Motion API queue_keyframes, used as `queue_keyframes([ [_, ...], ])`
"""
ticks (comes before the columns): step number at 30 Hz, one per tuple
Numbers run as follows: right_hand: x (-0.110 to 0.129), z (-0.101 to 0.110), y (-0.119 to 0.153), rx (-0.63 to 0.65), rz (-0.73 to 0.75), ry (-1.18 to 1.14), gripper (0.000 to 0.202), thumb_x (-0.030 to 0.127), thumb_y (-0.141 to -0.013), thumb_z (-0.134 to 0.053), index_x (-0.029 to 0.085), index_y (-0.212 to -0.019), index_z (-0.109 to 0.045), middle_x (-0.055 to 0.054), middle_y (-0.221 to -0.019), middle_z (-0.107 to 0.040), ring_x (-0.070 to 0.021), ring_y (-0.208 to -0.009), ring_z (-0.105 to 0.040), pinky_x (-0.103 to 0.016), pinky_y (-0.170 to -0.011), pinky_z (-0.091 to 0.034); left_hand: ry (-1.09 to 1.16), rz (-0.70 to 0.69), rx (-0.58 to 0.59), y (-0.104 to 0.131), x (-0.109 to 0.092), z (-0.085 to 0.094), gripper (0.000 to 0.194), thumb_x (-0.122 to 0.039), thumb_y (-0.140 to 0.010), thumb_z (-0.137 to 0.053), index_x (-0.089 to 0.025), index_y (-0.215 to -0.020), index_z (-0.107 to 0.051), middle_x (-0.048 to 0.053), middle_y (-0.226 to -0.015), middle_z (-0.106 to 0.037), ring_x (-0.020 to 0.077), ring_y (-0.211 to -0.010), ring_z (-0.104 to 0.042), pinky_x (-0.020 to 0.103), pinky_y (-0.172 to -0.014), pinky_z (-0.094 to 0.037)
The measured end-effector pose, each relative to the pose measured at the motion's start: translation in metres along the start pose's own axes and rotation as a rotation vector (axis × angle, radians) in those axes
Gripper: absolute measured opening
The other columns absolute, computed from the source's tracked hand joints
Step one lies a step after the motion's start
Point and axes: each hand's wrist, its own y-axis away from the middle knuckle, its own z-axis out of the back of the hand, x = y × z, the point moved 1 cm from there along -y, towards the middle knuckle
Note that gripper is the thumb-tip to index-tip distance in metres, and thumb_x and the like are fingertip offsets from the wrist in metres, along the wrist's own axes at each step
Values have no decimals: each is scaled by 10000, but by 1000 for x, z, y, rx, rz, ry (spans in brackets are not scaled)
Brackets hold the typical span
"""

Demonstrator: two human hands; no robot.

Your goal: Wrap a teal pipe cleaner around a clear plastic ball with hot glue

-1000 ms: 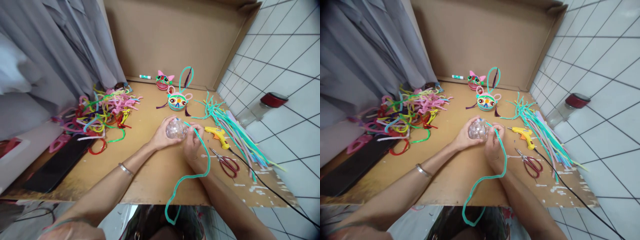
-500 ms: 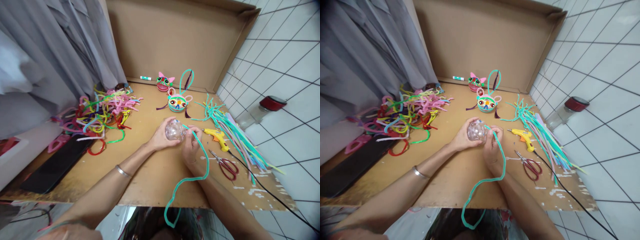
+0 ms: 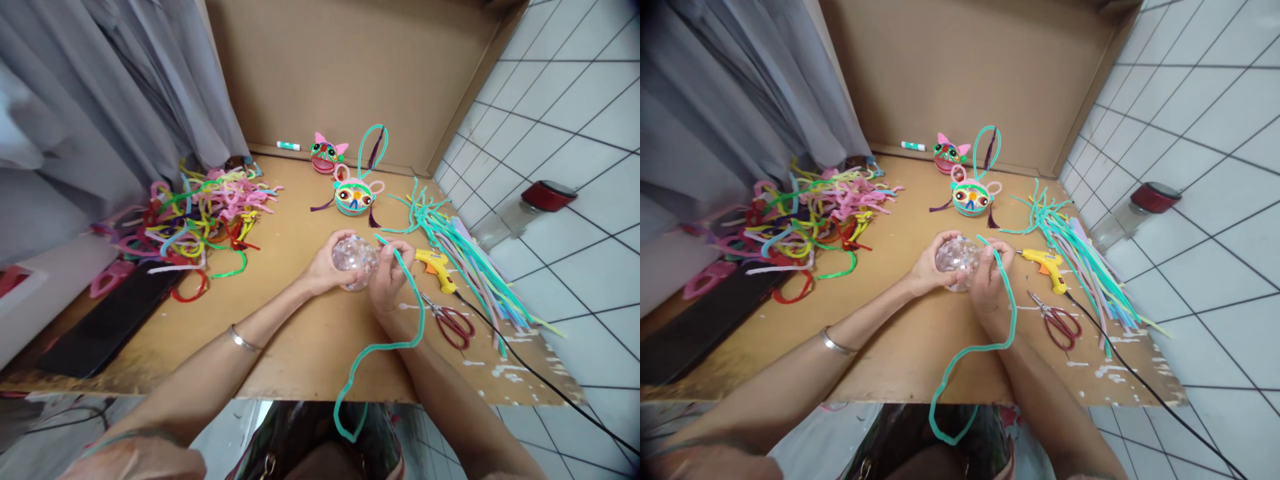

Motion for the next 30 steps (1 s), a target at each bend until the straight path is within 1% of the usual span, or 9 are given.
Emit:
queue_keyframes([
  [5,4,-2,5,33,9,-26,199,443,-983,-487,250,-938,-490,-4,-940,-574,-156,-868,-598,-325,-828,-496,135,67,-15,0,2,-2,979,-588,-509,-903,-201,-1313,-501,137,-1340,-586,312,-1212,-627,461,-1083,-501],
  [8,4,-2,4,4,21,19,172,407,-987,-480,247,-925,-489,6,-902,-558,-148,-829,-581,-305,-791,-492,198,102,28,0,5,-1,1030,-624,-488,-910,-216,-1335,-489,142,-1358,-580,322,-1216,-631,466,-1072,-512],
  [11,3,-1,1,-23,18,57,155,384,-984,-468,246,-914,-486,17,-871,-534,-141,-785,-557,-294,-761,-482,216,107,95,1,10,1,1049,-629,-507,-905,-242,-1379,-470,142,-1412,-547,340,-1271,-603,476,-1085,-507],
  [13,3,-1,0,-28,13,67,152,380,-981,-464,247,-909,-485,19,-866,-525,-142,-781,-547,-293,-756,-478,200,100,121,1,12,3,1064,-616,-517,-907,-247,-1407,-457,146,-1448,-517,355,-1308,-579,487,-1099,-497],
  [16,1,-1,-1,-35,14,64,150,384,-978,-464,250,-913,-484,17,-869,-527,-144,-797,-547,-295,-767,-478,164,103,119,1,11,4,1083,-593,-516,-915,-235,-1426,-450,156,-1472,-498,369,-1336,-553,507,-1134,-464],
  [24,-3,-2,-1,-23,53,108,157,387,-985,-451,241,-934,-477,10,-878,-538,-145,-807,-559,-301,-769,-484,45,122,97,2,-3,2,1119,-621,-543,-889,-193,-1475,-441,170,-1515,-488,389,-1397,-490,519,-1207,-364],
  [30,-3,-1,1,-45,54,126,165,398,-996,-428,246,-937,-450,11,-870,-511,-139,-776,-537,-294,-733,-485,-28,76,120,4,-7,-1,1086,-604,-602,-862,-204,-1502,-404,171,-1531,-472,371,-1418,-476,522,-1220,-344],
])
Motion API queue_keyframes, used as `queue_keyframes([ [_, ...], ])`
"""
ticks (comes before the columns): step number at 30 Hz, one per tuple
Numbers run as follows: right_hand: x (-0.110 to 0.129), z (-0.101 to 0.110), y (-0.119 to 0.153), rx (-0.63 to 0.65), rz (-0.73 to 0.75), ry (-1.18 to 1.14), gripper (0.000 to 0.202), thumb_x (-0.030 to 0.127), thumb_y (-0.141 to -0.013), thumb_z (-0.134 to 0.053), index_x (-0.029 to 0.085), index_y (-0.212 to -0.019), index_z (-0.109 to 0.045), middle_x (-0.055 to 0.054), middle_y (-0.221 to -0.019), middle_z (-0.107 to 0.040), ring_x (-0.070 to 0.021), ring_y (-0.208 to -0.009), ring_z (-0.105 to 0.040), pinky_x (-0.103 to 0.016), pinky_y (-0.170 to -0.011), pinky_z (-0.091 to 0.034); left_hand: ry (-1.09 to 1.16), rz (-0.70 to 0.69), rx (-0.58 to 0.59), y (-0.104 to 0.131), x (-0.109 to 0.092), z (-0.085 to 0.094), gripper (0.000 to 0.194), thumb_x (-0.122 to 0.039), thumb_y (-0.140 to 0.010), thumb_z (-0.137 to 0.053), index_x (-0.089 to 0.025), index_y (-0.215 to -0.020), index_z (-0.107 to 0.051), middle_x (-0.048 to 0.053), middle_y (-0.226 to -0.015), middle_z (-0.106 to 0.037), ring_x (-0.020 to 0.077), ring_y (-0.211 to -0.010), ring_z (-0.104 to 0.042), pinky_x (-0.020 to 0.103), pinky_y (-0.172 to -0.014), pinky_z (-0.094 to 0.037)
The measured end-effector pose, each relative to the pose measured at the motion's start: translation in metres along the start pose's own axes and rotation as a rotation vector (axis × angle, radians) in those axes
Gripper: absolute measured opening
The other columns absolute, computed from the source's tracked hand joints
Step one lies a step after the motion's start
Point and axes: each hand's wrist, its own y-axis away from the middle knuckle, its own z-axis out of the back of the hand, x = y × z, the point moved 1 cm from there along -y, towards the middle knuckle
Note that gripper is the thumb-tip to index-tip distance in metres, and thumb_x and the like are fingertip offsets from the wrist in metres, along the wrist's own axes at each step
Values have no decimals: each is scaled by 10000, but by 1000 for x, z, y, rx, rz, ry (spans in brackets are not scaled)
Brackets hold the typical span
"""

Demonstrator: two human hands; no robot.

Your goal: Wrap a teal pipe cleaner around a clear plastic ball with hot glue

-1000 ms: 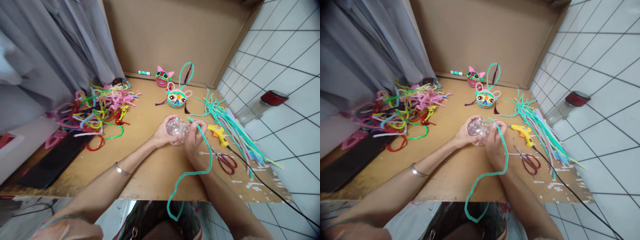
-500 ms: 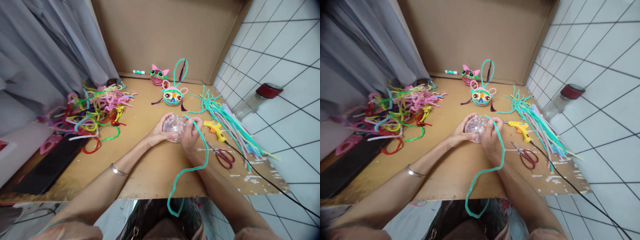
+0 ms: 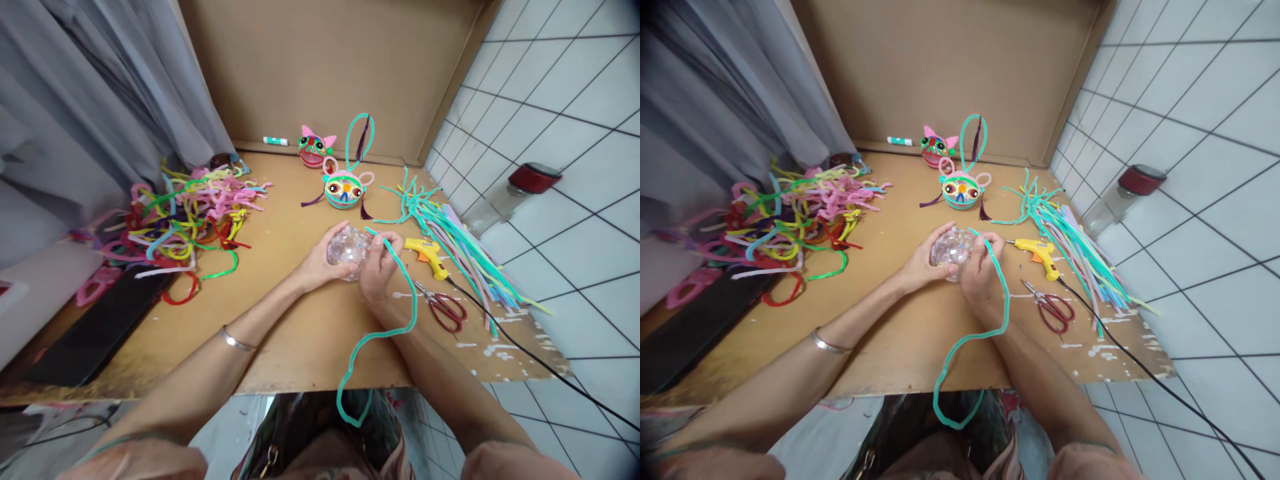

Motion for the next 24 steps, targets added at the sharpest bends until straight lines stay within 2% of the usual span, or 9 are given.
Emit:
queue_keyframes([
  [7,1,1,3,-1,-8,28,213,446,-1003,-414,247,-932,-440,16,-861,-484,-132,-740,-512,-285,-700,-476,-15,-79,-26,0,5,-5,1102,-606,-619,-842,-179,-1498,-332,204,-1532,-419,366,-1443,-427,529,-1218,-342],
  [17,-1,-1,0,-1,-26,67,185,423,-996,-402,251,-936,-434,11,-857,-496,-143,-738,-509,-301,-715,-481,-116,-103,49,1,3,2,1013,-615,-689,-804,-201,-1504,-367,191,-1555,-387,375,-1440,-421,557,-1230,-298],
  [21,1,0,-2,9,-25,90,184,425,-993,-400,252,-942,-430,4,-862,-501,-154,-757,-521,-312,-727,-487,-126,-116,-7,1,6,1,1011,-632,-649,-832,-212,-1479,-436,177,-1536,-411,379,-1463,-385,560,-1244,-273],
  [24,3,0,-2,1,-41,112,186,424,-998,-387,252,-934,-418,0,-858,-501,-160,-755,-518,-318,-725,-487,9,-66,-36,0,11,-3,1057,-692,-626,-817,-218,-1487,-426,172,-1539,-419,378,-1457,-399,550,-1234,-301],
])
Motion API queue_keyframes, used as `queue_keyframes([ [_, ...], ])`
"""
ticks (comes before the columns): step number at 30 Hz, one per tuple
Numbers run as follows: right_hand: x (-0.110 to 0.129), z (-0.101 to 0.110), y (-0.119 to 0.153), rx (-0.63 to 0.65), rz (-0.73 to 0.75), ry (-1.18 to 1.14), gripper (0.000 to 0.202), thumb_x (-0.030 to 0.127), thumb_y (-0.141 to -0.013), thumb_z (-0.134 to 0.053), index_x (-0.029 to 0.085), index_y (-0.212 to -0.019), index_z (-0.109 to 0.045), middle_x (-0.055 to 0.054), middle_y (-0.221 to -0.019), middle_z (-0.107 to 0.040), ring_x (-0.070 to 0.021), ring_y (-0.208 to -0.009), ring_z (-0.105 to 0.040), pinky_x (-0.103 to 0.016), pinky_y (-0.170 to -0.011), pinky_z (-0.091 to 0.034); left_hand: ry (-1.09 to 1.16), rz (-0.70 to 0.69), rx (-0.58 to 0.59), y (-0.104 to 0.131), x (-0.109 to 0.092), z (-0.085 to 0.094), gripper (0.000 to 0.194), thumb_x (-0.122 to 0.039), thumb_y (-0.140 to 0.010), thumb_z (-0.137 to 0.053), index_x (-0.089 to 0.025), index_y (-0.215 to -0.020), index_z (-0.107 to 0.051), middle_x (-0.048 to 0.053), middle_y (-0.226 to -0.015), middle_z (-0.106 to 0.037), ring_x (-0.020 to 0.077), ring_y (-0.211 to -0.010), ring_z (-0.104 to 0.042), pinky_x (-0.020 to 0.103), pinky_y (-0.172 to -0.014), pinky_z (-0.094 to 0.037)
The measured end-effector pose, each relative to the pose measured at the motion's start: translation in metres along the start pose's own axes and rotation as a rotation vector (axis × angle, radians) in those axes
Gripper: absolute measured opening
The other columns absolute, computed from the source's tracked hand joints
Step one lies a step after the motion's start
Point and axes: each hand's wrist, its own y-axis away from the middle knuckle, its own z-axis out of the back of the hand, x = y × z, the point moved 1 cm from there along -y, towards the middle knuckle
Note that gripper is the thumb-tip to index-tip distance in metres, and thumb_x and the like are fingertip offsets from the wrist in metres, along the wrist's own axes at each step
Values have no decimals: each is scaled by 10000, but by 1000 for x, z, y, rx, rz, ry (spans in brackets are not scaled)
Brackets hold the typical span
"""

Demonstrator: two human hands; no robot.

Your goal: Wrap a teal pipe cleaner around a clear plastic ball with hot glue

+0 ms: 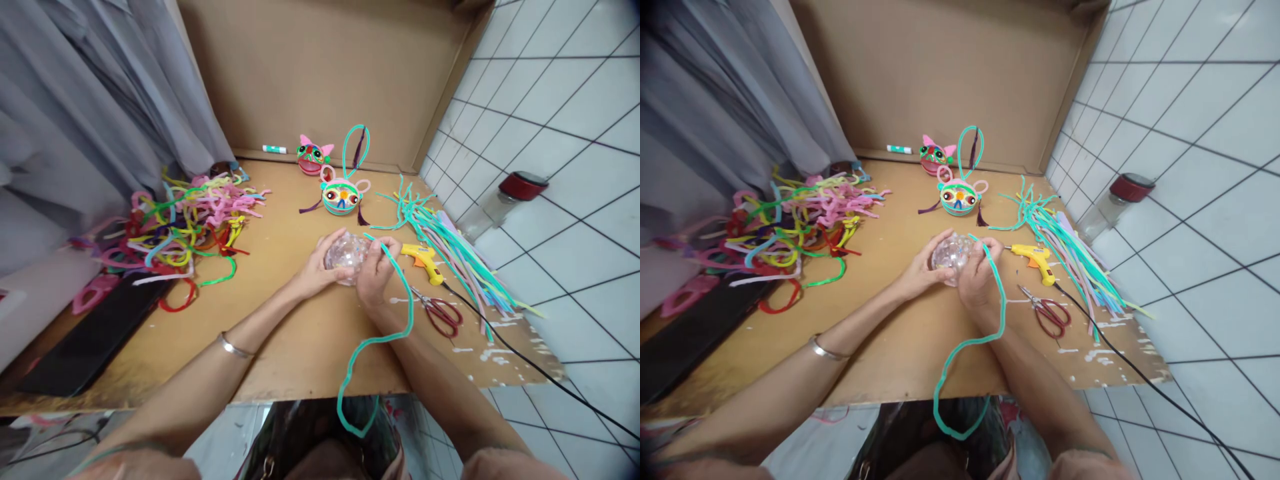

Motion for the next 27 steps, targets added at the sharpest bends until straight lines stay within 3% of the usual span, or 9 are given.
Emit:
queue_keyframes([
  [4,-2,-1,1,-10,-20,20,180,424,-1004,-360,256,-953,-399,-14,-888,-510,-165,-757,-519,-322,-723,-484,132,43,14,1,5,-5,1034,-725,-693,-751,-190,-1500,-387,191,-1558,-421,370,-1440,-432,531,-1222,-329],
  [8,-4,-1,1,-3,-9,41,182,432,-1006,-356,257,-981,-397,-24,-912,-516,-173,-795,-531,-340,-762,-499,59,-4,24,3,3,-6,885,-677,-776,-710,-223,-1480,-424,162,-1566,-429,363,-1448,-419,544,-1235,-297],
  [15,1,1,2,-28,31,33,169,404,-1007,-363,251,-945,-403,-4,-870,-485,-157,-746,-496,-324,-726,-473,-62,-57,52,7,-11,-7,810,-632,-849,-654,-246,-1501,-369,159,-1571,-380,329,-1471,-372,526,-1247,-269],
  [22,5,1,1,-50,67,14,181,419,-1017,-375,259,-937,-403,2,-871,-484,-155,-761,-494,-315,-722,-462,-32,-53,46,10,-13,-8,853,-634,-811,-692,-267,-1505,-357,142,-1587,-360,331,-1471,-377,513,-1242,-294],
  [27,9,2,1,-71,84,8,164,395,-1011,-386,257,-929,-418,4,-866,-485,-155,-759,-500,-308,-712,-465,38,-37,6,7,-15,-8,886,-593,-726,-793,-238,-1446,-419,143,-1494,-498,333,-1369,-505,503,-1179,-389],
])
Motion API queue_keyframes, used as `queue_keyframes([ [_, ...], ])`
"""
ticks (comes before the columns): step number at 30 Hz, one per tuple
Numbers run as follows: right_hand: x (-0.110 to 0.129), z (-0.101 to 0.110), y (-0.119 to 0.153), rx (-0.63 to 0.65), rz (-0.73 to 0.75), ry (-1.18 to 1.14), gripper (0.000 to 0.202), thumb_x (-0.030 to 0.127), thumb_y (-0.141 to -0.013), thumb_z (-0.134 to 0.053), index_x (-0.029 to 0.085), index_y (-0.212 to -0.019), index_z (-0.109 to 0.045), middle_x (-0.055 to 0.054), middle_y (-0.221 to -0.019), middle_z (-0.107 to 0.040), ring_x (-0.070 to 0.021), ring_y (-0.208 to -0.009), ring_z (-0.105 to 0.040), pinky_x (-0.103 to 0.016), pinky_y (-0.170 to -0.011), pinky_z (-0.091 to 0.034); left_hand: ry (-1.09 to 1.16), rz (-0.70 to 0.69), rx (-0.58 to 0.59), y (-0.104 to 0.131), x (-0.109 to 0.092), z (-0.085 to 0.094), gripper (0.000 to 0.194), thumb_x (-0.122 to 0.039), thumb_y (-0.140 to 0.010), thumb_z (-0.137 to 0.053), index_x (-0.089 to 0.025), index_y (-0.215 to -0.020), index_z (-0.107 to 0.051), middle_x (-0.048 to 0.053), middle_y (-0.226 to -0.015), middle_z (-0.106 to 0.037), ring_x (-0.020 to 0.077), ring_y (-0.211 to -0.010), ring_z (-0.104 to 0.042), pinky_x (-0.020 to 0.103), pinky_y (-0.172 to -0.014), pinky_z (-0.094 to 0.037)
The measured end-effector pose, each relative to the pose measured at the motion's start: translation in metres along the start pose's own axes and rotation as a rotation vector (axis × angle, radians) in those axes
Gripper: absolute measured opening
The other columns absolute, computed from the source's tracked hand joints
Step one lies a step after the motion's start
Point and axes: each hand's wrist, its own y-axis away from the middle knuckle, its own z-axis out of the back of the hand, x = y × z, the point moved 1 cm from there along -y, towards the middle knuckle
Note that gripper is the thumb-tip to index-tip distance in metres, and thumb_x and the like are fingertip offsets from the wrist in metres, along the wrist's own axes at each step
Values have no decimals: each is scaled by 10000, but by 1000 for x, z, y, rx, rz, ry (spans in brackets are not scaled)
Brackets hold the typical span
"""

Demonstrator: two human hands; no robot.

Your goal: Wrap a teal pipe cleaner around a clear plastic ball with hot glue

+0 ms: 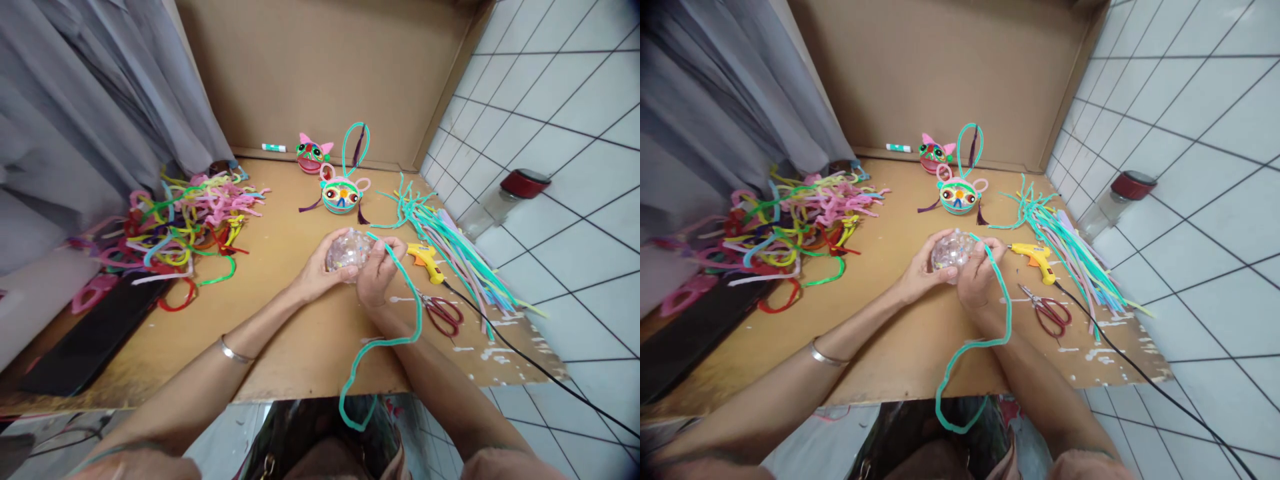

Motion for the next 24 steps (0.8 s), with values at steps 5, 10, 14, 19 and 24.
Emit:
queue_keyframes([
  [5,0,1,4,37,17,-21,142,371,-1010,-389,248,-950,-430,1,-879,-485,-156,-780,-514,-316,-732,-470,26,31,-8,-2,-4,2,917,-606,-633,-851,-217,-1359,-448,139,-1375,-567,327,-1291,-557,493,-1138,-428],
  [10,3,3,7,55,28,-27,183,409,-1024,-369,250,-957,-428,-5,-898,-480,-161,-807,-523,-337,-769,-482,18,32,-4,-1,-10,3,927,-651,-593,-857,-245,-1320,-449,123,-1391,-550,327,-1304,-541,480,-1145,-414],
  [14,3,3,8,58,34,-31,204,434,-1028,-367,254,-951,-427,-8,-904,-477,-166,-823,-528,-356,-794,-493,61,41,-6,0,-11,0,947,-673,-579,-855,-249,-1316,-437,124,-1377,-561,311,-1264,-567,450,-1103,-449],
  [19,1,3,8,43,28,-40,219,450,-1025,-379,256,-935,-425,-10,-904,-483,-165,-831,-535,-358,-799,-506,36,38,-37,0,-10,-2,876,-626,-620,-853,-246,-1299,-449,111,-1323,-600,288,-1218,-602,440,-1073,-475],
  [24,7,4,8,42,46,-92,193,428,-1024,-396,254,-953,-443,-26,-934,-523,-170,-857,-564,-358,-807,-518,-25,-15,-92,-1,-14,-3,812,-556,-634,-853,-231,-1271,-469,110,-1316,-616,289,-1218,-608,448,-1080,-476],
])
